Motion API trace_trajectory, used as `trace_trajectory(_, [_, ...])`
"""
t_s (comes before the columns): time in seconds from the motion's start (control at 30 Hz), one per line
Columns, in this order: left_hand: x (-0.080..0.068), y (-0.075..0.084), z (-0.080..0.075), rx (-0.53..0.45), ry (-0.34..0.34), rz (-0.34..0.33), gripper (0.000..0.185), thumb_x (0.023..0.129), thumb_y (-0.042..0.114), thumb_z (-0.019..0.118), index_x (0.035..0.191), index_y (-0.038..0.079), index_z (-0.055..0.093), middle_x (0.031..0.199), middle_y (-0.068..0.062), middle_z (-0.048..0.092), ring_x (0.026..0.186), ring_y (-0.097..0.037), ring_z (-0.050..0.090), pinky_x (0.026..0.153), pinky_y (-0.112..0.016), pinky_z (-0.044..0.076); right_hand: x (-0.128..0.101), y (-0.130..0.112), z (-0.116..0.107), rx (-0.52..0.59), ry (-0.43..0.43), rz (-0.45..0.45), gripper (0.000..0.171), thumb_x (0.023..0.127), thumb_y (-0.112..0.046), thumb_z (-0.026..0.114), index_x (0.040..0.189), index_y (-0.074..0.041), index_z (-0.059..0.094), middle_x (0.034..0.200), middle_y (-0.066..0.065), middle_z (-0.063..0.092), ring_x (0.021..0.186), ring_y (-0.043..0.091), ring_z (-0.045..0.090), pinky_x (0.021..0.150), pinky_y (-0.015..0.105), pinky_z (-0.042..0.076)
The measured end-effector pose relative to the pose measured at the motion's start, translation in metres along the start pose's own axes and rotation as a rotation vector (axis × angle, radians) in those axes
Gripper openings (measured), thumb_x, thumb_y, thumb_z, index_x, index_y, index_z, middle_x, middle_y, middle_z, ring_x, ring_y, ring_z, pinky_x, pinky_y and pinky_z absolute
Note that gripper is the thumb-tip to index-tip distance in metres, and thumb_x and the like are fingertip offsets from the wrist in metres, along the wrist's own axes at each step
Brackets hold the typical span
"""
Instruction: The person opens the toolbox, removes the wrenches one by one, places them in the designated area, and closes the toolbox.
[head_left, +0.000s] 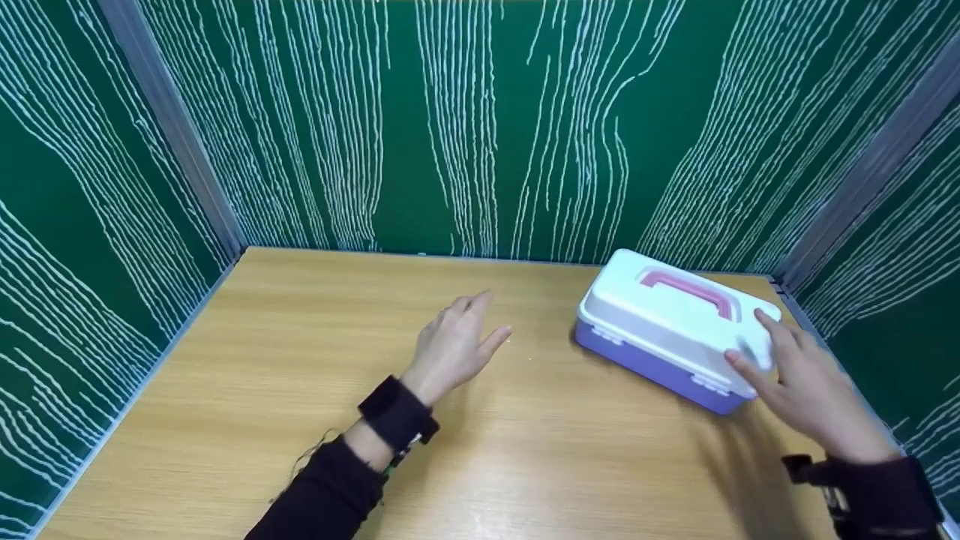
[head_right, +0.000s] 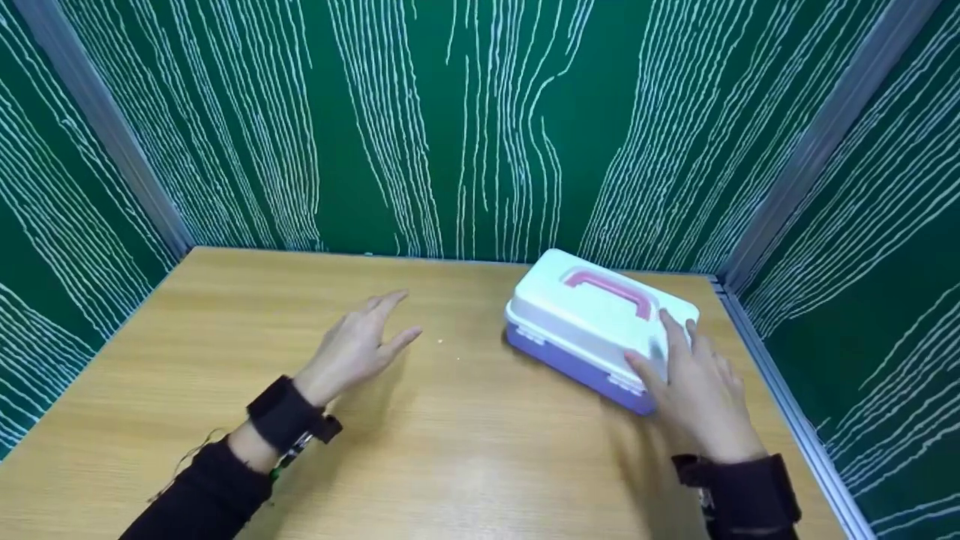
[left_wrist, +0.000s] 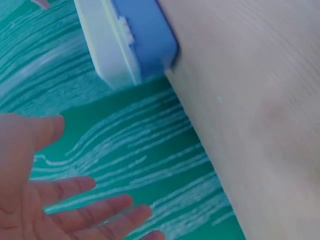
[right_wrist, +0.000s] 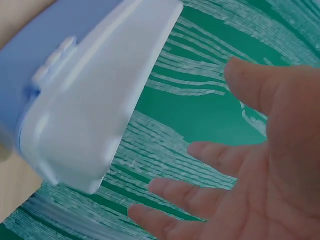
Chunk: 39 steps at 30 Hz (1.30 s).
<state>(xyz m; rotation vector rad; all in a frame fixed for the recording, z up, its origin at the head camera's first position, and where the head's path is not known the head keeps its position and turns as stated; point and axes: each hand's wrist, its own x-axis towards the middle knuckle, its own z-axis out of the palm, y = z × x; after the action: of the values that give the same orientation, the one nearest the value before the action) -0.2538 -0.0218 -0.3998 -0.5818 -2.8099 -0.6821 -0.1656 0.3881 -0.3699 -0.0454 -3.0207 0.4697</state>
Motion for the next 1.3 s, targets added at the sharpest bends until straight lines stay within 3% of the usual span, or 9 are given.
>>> trace_trajectory(0.33, [0.039, 0.040, 0.027, -0.103, -0.097, -0.042, 0.068, 0.099, 0.057, 0.051, 0.152, 0.017, 0.040, 0.152, -0.012, 0.049, 0.135, -0.030, 0.053, 0.106, -0.048, 0.050, 0.026, 0.032, -0.011, 0.054, -0.061, 0.043, 0.089, 0.103, -0.060, 0.037, 0.158, 0.003, 0.007, 0.148, 0.050, 0.016, 0.131, 0.070, 0.021, 0.095, 0.085, 0.026])
trace_trajectory(0.63, [0.054, 0.063, 0.057, -0.190, -0.112, -0.066, 0.064, 0.099, 0.053, 0.054, 0.153, 0.021, 0.039, 0.155, -0.012, 0.046, 0.138, -0.031, 0.050, 0.109, -0.052, 0.047, 0.052, 0.060, -0.012, 0.107, -0.109, 0.067, 0.092, 0.103, -0.060, 0.033, 0.155, 0.012, 0.008, 0.151, 0.046, 0.018, 0.136, 0.066, 0.020, 0.104, 0.080, 0.024])
trace_trajectory(0.77, [0.058, 0.069, 0.068, -0.226, -0.110, -0.074, 0.062, 0.100, 0.049, 0.055, 0.153, 0.020, 0.039, 0.155, -0.012, 0.045, 0.139, -0.031, 0.049, 0.110, -0.051, 0.046, 0.059, 0.069, -0.011, 0.124, -0.129, 0.112, 0.095, 0.103, -0.062, 0.029, 0.153, 0.015, 0.007, 0.150, 0.047, 0.020, 0.132, 0.065, 0.029, 0.103, 0.077, 0.032])
trace_trajectory(0.97, [0.061, 0.070, 0.080, -0.262, -0.104, -0.081, 0.062, 0.100, 0.047, 0.055, 0.153, 0.017, 0.040, 0.154, -0.012, 0.047, 0.139, -0.030, 0.049, 0.112, -0.049, 0.045, 0.071, 0.077, -0.008, 0.175, -0.192, 0.208, 0.100, 0.099, -0.069, 0.024, 0.155, 0.011, 0.001, 0.150, 0.047, 0.019, 0.134, 0.065, 0.025, 0.104, 0.076, 0.033])
trace_trajectory(1.3, [0.064, 0.065, 0.094, -0.259, -0.084, -0.071, 0.058, 0.100, 0.050, 0.054, 0.148, 0.018, 0.046, 0.141, -0.012, 0.059, 0.125, -0.029, 0.061, 0.100, -0.045, 0.055, 0.080, 0.084, -0.004, 0.170, -0.223, 0.184, 0.094, 0.102, -0.064, 0.024, 0.155, 0.011, 0.007, 0.147, 0.046, 0.029, 0.134, 0.063, 0.028, 0.103, 0.074, 0.034])
